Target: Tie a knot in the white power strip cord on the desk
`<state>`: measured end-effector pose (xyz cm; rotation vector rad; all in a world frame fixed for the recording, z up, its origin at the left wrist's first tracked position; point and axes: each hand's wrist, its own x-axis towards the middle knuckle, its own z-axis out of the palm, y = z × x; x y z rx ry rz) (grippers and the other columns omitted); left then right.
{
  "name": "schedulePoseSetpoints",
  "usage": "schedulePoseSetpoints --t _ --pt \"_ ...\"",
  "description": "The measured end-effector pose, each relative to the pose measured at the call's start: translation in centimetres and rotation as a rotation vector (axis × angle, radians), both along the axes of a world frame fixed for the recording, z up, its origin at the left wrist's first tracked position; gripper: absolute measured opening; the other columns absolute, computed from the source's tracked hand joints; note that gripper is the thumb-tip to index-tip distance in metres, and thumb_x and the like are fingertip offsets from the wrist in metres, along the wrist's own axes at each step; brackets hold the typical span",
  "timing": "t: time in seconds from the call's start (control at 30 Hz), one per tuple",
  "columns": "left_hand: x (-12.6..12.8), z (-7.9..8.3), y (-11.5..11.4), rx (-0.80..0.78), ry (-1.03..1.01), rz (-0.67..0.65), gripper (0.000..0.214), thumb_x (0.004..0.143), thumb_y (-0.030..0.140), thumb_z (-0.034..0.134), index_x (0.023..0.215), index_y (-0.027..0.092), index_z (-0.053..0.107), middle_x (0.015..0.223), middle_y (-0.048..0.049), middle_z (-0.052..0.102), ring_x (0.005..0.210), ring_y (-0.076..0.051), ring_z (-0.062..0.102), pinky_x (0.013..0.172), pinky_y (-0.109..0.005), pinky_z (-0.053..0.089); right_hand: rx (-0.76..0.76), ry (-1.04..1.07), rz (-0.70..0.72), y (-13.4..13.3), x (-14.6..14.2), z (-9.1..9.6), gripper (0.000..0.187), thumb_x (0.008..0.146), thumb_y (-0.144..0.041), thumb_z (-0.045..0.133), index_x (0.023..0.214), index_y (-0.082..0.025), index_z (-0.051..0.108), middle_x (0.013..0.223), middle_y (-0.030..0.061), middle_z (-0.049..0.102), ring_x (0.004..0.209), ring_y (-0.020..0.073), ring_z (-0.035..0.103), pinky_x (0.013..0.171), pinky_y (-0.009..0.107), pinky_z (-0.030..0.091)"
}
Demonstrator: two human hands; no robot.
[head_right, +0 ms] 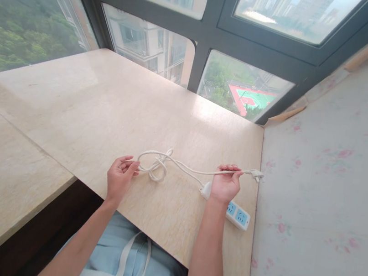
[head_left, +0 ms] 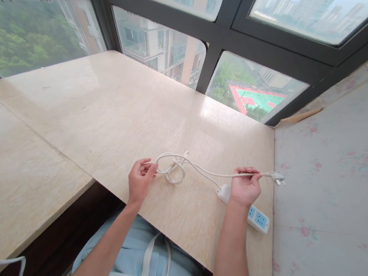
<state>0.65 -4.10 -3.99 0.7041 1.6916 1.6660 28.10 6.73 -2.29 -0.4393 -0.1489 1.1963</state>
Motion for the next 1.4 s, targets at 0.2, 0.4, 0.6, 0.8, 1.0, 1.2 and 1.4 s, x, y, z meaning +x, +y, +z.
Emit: schedulePoseSetpoints --t 0.2,0.4,0.6,0.8,1.0,1.2,1.4 --pt "-0.5 -0.6 0.0 0.026 0.032 0.026 0.040 0.074 0.038 0.074 0.102 0.013 0.062 0.084 -0.0056 0.067 0.075 -0.015 0.065 0.067 -0.026 0.054 -0.158 -0.381 -0.112 0.7 -0.1 -1.7 0.019 0.078 -0.035 0.071 0.078 -0.022 0.058 0.074 -0.0052 0.061 0.064 0.0085 0.058 0.059 0.022 0.047" --pt "-0.9 -0.4 -0.3 0.078 0.006 0.016 0.039 0.073 0.036 0.074 0.104 0.014 0.062 0.086 -0.0043 0.066 0.077 -0.013 0.064 0.073 -0.026 0.053 -0.295 -0.841 -0.112 0.4 -1.5 -1.6 0.034 0.070 -0.047 0.072 0.088 -0.020 0.060 0.067 -0.0057 0.053 0.052 0.0065 0.049 0.047 0.019 0.040" --pt "-1.8 0.1 -0.9 0.053 -0.062 -0.201 0.036 0.082 0.042 0.065 0.105 0.014 0.063 0.072 -0.0018 0.066 0.065 -0.013 0.062 0.065 -0.025 0.051 -0.328 -0.794 0.147 -0.2 -2.4 -0.5 0.041 0.060 -0.044 0.081 0.085 -0.017 0.063 0.067 -0.0031 0.062 0.053 0.0095 0.059 0.052 0.023 0.051" --pt "-1.7 1.0 -1.0 0.002 -0.017 -0.400 0.042 0.084 0.053 0.058 0.095 0.014 0.068 0.069 -0.0051 0.069 0.064 -0.018 0.065 0.063 -0.030 0.054 -0.328 -1.163 0.291 -0.5 -3.1 -0.8 0.040 0.071 -0.052 0.071 0.083 -0.014 0.068 0.076 0.0060 0.070 0.060 0.0147 0.065 0.060 0.029 0.054" --pt "-1.6 1.2 -1.2 -0.089 0.124 -0.435 0.034 0.086 0.050 0.056 0.085 0.017 0.066 0.072 -0.0036 0.068 0.065 -0.016 0.065 0.059 -0.026 0.052 -0.070 -1.647 0.423 -1.1 -4.0 -1.7 0.037 0.083 -0.049 0.060 0.096 -0.016 0.070 0.088 0.0085 0.073 0.076 0.0207 0.069 0.073 0.036 0.054" --pt "-2.6 0.8 -0.4 -0.116 0.103 -0.249 0.038 0.070 0.030 0.069 0.105 0.018 0.058 0.098 -0.0067 0.066 0.070 -0.015 0.065 0.060 -0.026 0.051 0.153 -1.751 0.537 -2.0 -5.1 -1.2 0.034 0.086 -0.046 0.060 0.102 -0.018 0.069 0.092 0.0082 0.073 0.079 0.0196 0.068 0.075 0.035 0.054" --pt "-2.6 2.5 1.6 -0.081 0.388 -0.279 0.027 0.067 0.017 0.056 0.090 0.020 0.070 0.102 -0.0083 0.069 0.096 -0.024 0.063 0.070 -0.032 0.053 0.341 -1.792 0.631 -2.9 -6.8 -1.0 0.026 0.082 -0.042 0.067 0.097 -0.020 0.071 0.094 0.0077 0.073 0.084 0.0205 0.068 0.075 0.033 0.053"
